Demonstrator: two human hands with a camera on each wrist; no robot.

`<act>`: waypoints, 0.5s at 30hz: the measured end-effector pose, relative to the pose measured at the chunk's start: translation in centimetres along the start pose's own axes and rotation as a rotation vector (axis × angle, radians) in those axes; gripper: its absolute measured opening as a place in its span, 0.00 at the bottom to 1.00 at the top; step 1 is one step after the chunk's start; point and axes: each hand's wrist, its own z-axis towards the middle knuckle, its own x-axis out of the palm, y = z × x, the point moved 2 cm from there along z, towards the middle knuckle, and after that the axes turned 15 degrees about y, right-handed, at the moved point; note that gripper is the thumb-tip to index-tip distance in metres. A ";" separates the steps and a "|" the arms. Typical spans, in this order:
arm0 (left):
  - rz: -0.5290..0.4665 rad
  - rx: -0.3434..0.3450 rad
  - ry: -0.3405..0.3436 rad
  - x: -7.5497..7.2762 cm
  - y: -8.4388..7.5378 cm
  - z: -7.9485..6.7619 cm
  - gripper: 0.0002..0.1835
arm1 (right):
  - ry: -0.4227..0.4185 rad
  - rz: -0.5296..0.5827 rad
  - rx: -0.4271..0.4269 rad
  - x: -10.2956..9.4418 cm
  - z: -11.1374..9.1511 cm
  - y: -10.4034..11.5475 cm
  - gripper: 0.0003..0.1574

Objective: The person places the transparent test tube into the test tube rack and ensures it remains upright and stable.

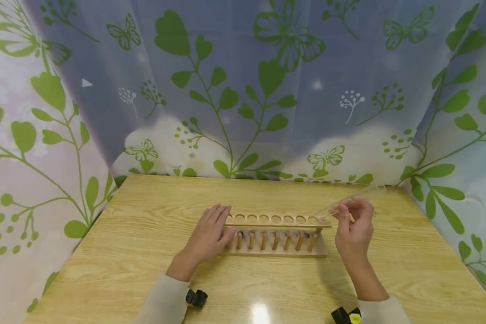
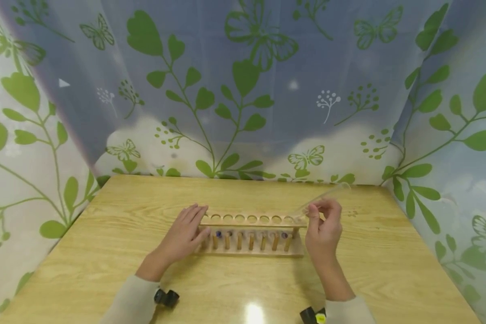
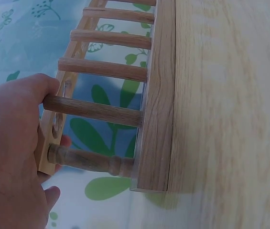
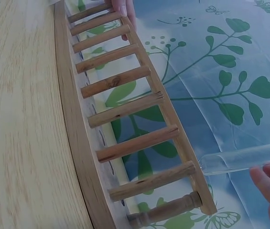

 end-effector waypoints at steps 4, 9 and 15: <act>0.015 0.003 -0.007 0.0 0.1 0.1 0.32 | 0.010 -0.007 -0.012 0.2 0.2 0.0 0.17; 0.025 0.023 -0.033 0.2 0.2 0.3 0.28 | 0.018 -0.035 -0.001 0.3 0.1 -0.1 0.18; 0.006 0.023 -0.025 0.3 0.3 0.2 0.26 | 0.042 -0.076 0.024 0.5 -0.1 -0.1 0.18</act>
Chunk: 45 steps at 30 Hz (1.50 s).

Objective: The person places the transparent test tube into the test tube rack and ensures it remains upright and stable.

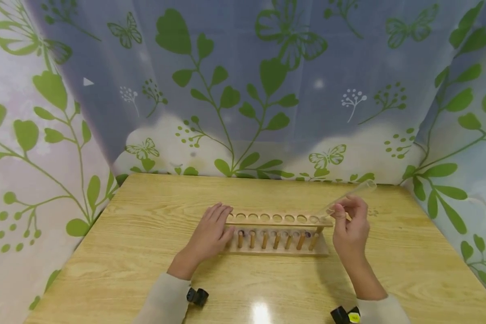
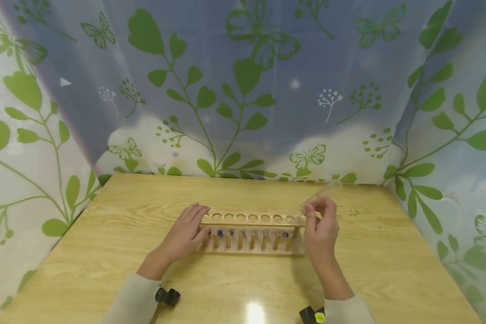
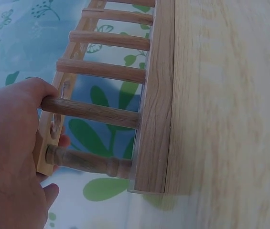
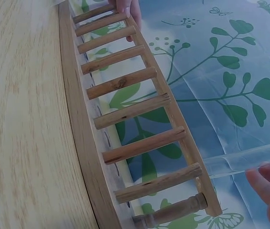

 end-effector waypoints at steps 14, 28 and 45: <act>-0.007 0.014 -0.018 0.0 -0.1 -0.1 0.26 | 0.055 0.002 0.020 0.7 -0.2 -0.3 0.17; -0.015 0.008 -0.013 0.0 -0.1 -0.1 0.26 | 0.129 0.020 0.152 0.9 -0.1 1.5 0.24; -0.015 0.018 -0.022 -0.1 -0.1 -0.1 0.26 | 0.147 -0.020 0.041 1.0 -0.1 2.7 0.27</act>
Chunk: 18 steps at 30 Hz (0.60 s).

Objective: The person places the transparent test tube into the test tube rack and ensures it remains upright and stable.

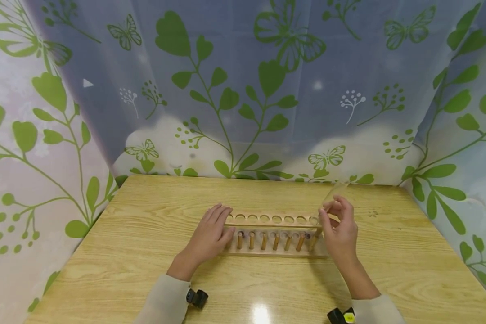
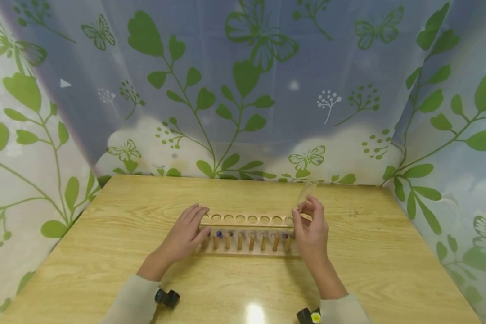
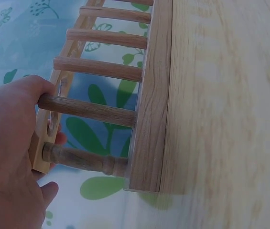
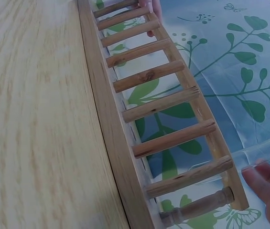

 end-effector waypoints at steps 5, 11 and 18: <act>-0.006 -0.002 0.006 0.0 0.0 0.0 0.26 | 0.008 0.018 0.015 0.1 0.0 -0.3 0.27; 0.004 0.000 -0.001 0.0 0.1 0.1 0.26 | 0.014 0.022 0.005 0.3 -0.1 -0.6 0.27; 0.003 -0.001 -0.005 0.0 0.0 0.0 0.26 | 0.028 0.021 0.040 0.4 -0.2 -0.7 0.27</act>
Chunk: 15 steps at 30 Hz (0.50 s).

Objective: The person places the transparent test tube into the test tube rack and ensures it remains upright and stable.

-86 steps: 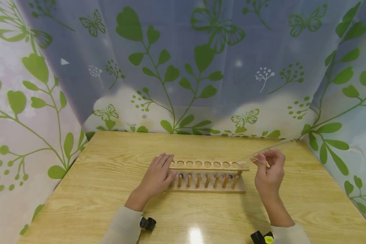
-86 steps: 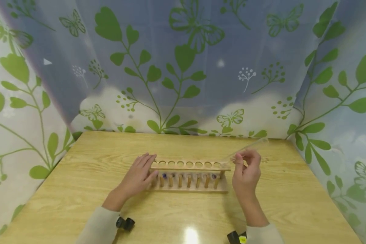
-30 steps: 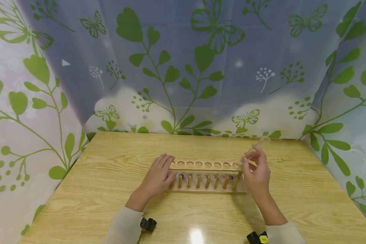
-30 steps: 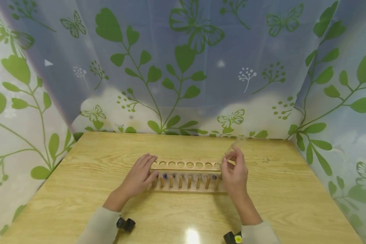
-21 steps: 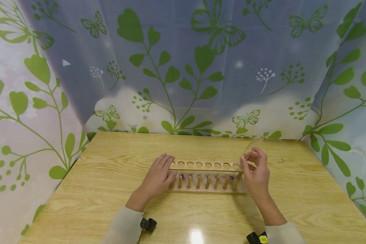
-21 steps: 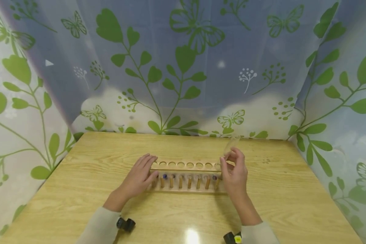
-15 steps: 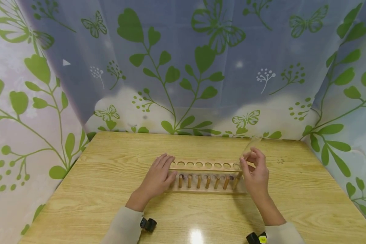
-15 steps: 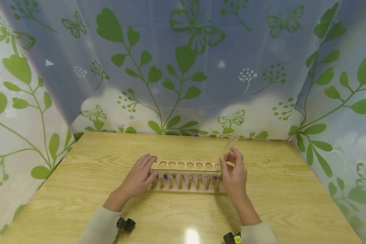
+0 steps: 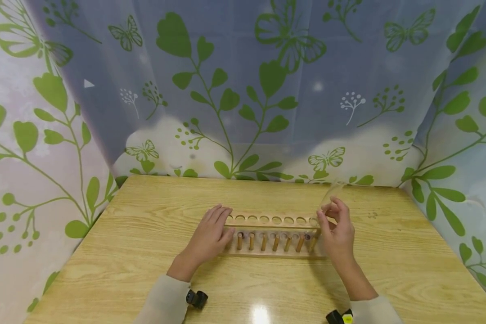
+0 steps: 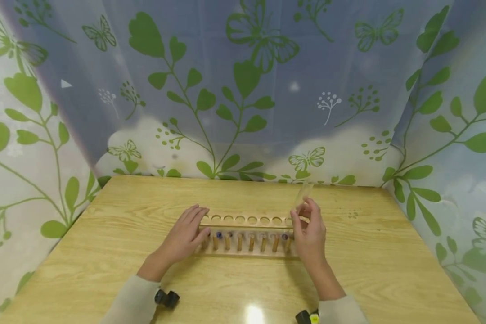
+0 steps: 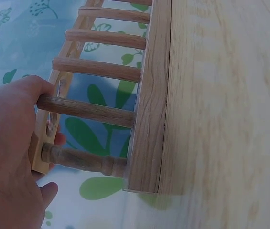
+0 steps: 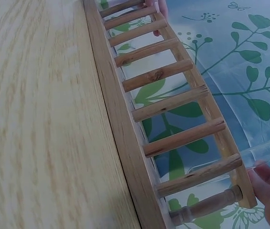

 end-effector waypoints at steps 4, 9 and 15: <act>-0.001 -0.008 0.007 0.0 -0.1 -0.1 0.26 | 0.008 -0.007 0.024 0.1 -0.1 -0.1 0.27; -0.003 -0.002 -0.003 -0.2 -0.2 -0.1 0.26 | 0.009 -0.013 0.010 0.1 -0.1 -0.1 0.26; 0.003 0.007 -0.014 -0.1 -0.1 0.0 0.26 | 0.009 -0.032 0.006 0.2 -0.2 -0.1 0.25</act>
